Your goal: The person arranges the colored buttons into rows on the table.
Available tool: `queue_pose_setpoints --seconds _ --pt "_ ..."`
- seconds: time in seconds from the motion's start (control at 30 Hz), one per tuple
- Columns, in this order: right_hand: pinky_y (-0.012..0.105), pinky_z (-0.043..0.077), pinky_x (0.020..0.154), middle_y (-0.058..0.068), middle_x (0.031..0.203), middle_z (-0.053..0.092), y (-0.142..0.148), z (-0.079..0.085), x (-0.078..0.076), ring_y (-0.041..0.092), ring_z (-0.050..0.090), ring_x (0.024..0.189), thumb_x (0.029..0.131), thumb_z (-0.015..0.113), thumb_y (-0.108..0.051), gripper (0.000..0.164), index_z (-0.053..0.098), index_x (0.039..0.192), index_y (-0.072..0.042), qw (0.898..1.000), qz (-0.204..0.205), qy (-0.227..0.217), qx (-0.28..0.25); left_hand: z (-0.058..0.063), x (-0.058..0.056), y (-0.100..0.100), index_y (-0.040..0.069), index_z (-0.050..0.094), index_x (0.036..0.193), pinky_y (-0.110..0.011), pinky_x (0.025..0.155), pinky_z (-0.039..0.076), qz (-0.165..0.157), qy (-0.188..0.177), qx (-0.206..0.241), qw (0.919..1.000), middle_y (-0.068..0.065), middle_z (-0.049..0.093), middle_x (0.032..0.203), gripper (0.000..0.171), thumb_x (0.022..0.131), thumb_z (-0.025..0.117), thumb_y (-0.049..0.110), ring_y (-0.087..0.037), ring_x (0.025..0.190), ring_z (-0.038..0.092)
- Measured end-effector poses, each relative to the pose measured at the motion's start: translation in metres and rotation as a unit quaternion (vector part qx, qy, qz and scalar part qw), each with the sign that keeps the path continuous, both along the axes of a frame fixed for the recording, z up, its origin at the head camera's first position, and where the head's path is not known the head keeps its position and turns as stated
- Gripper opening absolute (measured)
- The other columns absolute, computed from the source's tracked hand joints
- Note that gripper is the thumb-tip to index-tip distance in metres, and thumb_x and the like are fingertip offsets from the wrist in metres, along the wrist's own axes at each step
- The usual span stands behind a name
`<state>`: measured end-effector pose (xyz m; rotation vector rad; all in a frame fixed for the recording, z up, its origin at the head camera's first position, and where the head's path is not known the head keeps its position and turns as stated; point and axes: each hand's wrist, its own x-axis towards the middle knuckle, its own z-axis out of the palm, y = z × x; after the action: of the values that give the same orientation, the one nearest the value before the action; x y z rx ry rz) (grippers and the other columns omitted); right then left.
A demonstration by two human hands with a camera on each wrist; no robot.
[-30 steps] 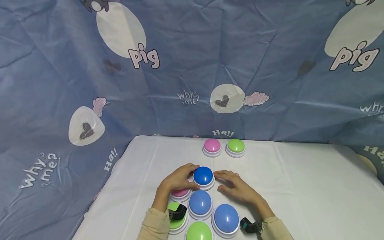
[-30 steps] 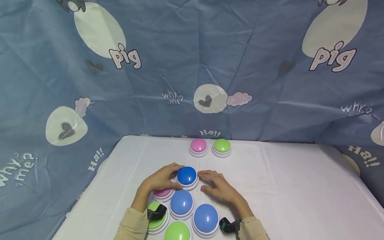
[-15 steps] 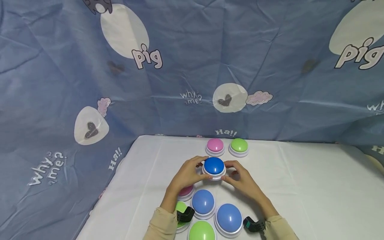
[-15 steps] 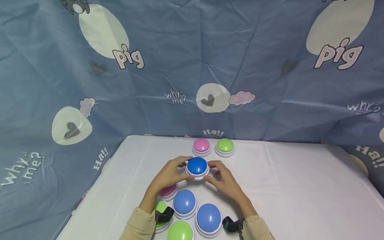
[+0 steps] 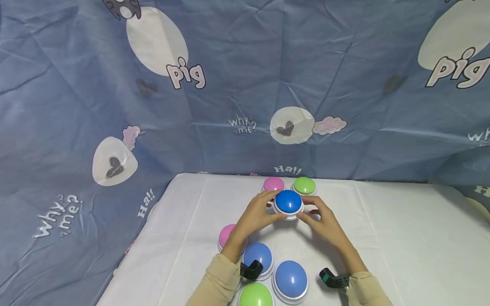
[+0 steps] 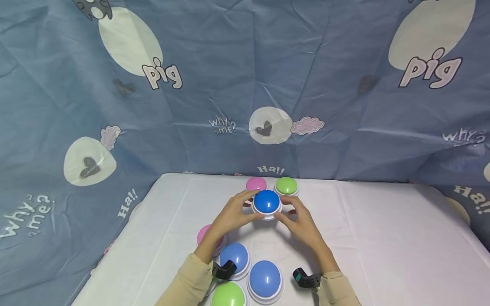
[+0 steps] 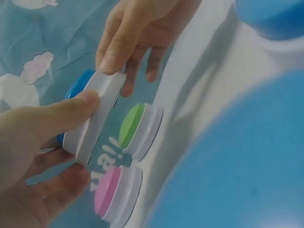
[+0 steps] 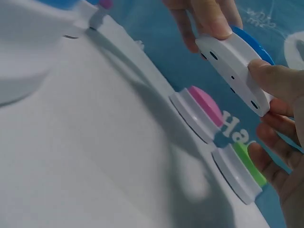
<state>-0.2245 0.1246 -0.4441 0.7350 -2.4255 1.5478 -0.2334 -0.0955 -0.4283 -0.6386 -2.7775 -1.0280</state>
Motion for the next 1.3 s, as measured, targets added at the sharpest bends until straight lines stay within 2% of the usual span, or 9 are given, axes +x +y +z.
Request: queue_pose_setpoints --seconds 0.3,0.43,0.67,0.9,1.03,1.17,1.3 --pt "0.042 0.054 0.08 0.017 0.125 0.056 0.011 0.001 -0.004 0.029 0.055 0.107 0.084 0.069 -0.003 0.047 0.052 0.127 0.002 0.999 -0.027 0.025 0.0 -0.004 -0.01 0.019 0.015 0.045 0.14 -0.028 0.089 0.052 0.017 0.006 0.031 0.9994 -0.006 0.055 0.134 0.074 0.076 0.079 0.031 -0.018 0.11 0.059" --pt "0.042 0.054 0.08 0.016 0.128 0.054 0.015 0.001 -0.007 0.028 0.055 0.108 0.085 0.068 -0.004 0.046 0.052 0.128 0.001 0.999 -0.046 0.022 -0.007 -0.006 -0.017 0.026 0.012 0.046 0.139 -0.024 0.089 0.052 0.013 0.014 0.05 0.9986 -0.006 0.056 0.133 0.073 0.076 0.079 0.028 -0.018 0.114 0.059" --pt "0.029 0.054 0.079 0.017 0.13 0.051 0.023 0.001 -0.011 0.021 0.053 0.107 0.086 0.067 -0.006 0.047 0.052 0.13 0.0 0.996 -0.085 0.015 -0.013 -0.01 -0.029 0.043 0.006 0.047 0.138 -0.027 0.09 0.053 0.0 0.018 0.095 0.9953 -0.01 0.056 0.131 0.07 0.077 0.079 0.02 -0.02 0.118 0.056" --pt "0.017 0.049 0.078 0.017 0.129 0.05 0.036 0.001 -0.013 0.03 0.054 0.108 0.087 0.066 -0.007 0.047 0.052 0.131 0.0 0.992 -0.121 0.015 -0.024 -0.011 -0.036 0.064 0.006 0.049 0.137 -0.02 0.092 0.05 0.018 0.015 0.113 0.9933 -0.01 0.054 0.129 0.07 0.076 0.079 0.022 -0.019 0.117 0.056" --pt "0.012 0.046 0.077 0.018 0.13 0.05 0.041 0.0 -0.014 0.031 0.053 0.108 0.088 0.065 -0.008 0.047 0.051 0.133 0.0 0.99 -0.139 0.014 -0.03 -0.012 -0.041 0.075 0.007 0.05 0.136 -0.016 0.091 0.049 0.02 0.005 0.136 0.9906 -0.01 0.053 0.125 0.068 0.076 0.079 0.02 -0.017 0.116 0.055" --pt "0.009 0.045 0.077 0.017 0.129 0.051 0.048 -0.005 -0.017 0.025 0.053 0.107 0.089 0.064 -0.01 0.046 0.051 0.133 -0.001 0.987 -0.155 0.012 -0.031 -0.015 -0.045 0.087 0.007 0.051 0.135 -0.016 0.092 0.048 0.02 -0.003 0.16 0.9868 -0.009 0.052 0.124 0.066 0.076 0.079 0.017 -0.017 0.116 0.056" --pt "0.007 0.043 0.078 0.015 0.129 0.053 0.062 -0.021 -0.026 0.015 0.053 0.107 0.09 0.064 -0.014 0.047 0.05 0.134 -0.005 0.985 -0.169 -0.001 -0.033 -0.02 -0.048 0.099 0.008 0.051 0.134 -0.016 0.092 0.048 0.023 0.0 0.168 0.9855 -0.007 0.053 0.127 0.065 0.076 0.079 0.017 -0.016 0.116 0.056"
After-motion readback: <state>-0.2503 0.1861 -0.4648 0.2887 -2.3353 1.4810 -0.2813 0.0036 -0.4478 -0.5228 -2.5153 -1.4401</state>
